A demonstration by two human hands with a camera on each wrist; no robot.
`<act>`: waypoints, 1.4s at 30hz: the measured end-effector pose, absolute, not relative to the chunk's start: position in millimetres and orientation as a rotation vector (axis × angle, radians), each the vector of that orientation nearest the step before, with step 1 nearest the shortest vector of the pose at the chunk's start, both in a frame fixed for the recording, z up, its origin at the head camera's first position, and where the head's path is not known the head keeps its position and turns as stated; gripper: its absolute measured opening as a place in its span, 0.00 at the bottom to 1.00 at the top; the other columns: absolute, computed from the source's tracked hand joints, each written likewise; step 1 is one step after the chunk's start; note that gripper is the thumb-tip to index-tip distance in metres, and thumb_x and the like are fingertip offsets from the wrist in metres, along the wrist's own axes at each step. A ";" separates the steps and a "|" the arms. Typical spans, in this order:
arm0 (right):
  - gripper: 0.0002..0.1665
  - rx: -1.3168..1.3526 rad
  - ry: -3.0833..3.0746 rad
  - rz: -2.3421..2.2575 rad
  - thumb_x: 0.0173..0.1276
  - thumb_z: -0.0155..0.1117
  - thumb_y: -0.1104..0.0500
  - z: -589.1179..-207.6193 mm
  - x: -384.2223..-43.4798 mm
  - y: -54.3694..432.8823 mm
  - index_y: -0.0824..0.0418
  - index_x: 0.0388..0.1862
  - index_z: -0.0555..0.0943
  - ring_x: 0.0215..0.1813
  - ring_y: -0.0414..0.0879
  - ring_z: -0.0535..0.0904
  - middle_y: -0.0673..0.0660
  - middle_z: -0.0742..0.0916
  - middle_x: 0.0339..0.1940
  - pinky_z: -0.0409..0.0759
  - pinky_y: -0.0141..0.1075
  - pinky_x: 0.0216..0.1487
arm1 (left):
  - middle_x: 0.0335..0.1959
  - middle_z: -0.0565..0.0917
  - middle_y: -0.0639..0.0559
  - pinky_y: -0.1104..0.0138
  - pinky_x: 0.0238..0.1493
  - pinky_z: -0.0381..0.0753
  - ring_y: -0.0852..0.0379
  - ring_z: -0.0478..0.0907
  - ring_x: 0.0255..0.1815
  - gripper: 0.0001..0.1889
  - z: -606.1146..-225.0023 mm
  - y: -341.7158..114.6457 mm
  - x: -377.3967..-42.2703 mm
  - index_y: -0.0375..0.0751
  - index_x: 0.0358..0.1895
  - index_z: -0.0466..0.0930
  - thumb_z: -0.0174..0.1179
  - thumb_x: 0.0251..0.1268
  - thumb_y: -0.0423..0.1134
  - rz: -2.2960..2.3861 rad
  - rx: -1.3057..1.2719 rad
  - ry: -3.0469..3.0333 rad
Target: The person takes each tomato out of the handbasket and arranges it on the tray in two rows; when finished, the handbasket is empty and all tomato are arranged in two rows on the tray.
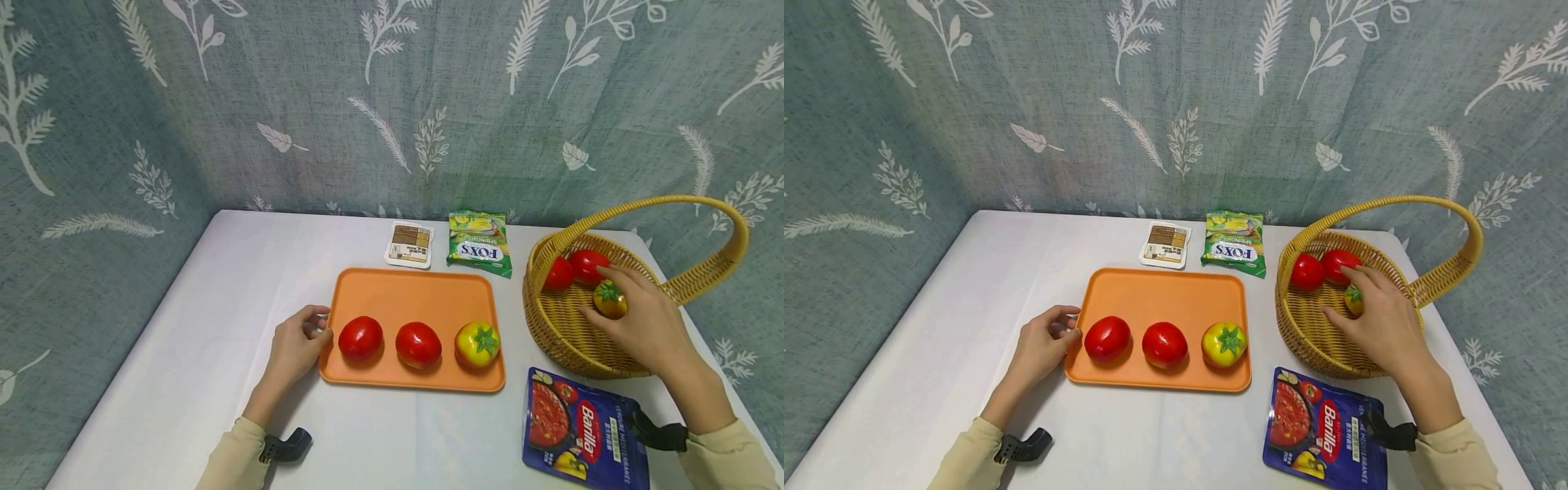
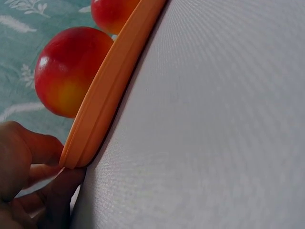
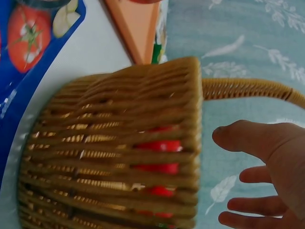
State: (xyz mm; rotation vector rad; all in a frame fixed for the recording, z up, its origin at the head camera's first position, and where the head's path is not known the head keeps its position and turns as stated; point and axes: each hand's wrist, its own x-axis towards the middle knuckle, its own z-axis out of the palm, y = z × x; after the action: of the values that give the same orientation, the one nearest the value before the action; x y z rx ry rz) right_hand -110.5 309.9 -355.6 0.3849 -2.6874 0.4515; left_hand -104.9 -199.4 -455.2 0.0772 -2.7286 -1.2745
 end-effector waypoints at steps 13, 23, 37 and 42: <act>0.44 0.311 -2.808 0.465 0.53 0.79 0.56 -369.4 -122.2 328.3 0.74 0.64 0.71 0.51 0.74 0.73 0.76 0.74 0.61 0.71 0.66 0.44 | 0.34 0.82 0.51 0.69 0.31 0.77 0.55 0.77 0.30 0.17 -453.8 -199.0 -104.2 0.41 0.52 0.83 0.64 0.58 0.30 -1.285 0.099 -2.736; 0.53 0.222 -2.881 0.475 0.53 0.80 0.55 -378.1 -128.6 336.3 0.74 0.71 0.64 0.58 0.80 0.67 0.80 0.70 0.63 0.63 0.75 0.53 | 0.33 0.82 0.51 0.69 0.32 0.75 0.56 0.77 0.31 0.16 -451.0 -199.4 -103.2 0.40 0.52 0.83 0.62 0.58 0.30 -1.290 0.069 -2.720; 0.54 0.196 -2.932 0.422 0.54 0.79 0.55 -385.3 -138.3 348.2 0.75 0.72 0.61 0.54 0.81 0.65 0.82 0.66 0.62 0.65 0.73 0.49 | 0.34 0.83 0.52 0.70 0.32 0.76 0.56 0.78 0.31 0.16 -452.0 -199.6 -103.3 0.42 0.52 0.83 0.63 0.59 0.31 -1.297 0.097 -2.723; 0.54 0.186 -2.949 0.416 0.55 0.78 0.55 -389.2 -141.2 352.4 0.77 0.71 0.60 0.53 0.81 0.65 0.83 0.65 0.60 0.64 0.73 0.49 | 0.34 0.82 0.52 0.69 0.32 0.76 0.56 0.77 0.31 0.17 -452.6 -199.6 -103.4 0.42 0.52 0.83 0.63 0.59 0.31 -1.290 0.098 -2.726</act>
State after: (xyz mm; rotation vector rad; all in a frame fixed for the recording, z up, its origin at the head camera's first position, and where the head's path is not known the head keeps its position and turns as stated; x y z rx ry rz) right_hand -141.2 352.4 -389.2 0.1863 -2.9491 0.4163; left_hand -103.4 -199.6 -452.6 0.0982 -2.7261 -1.2897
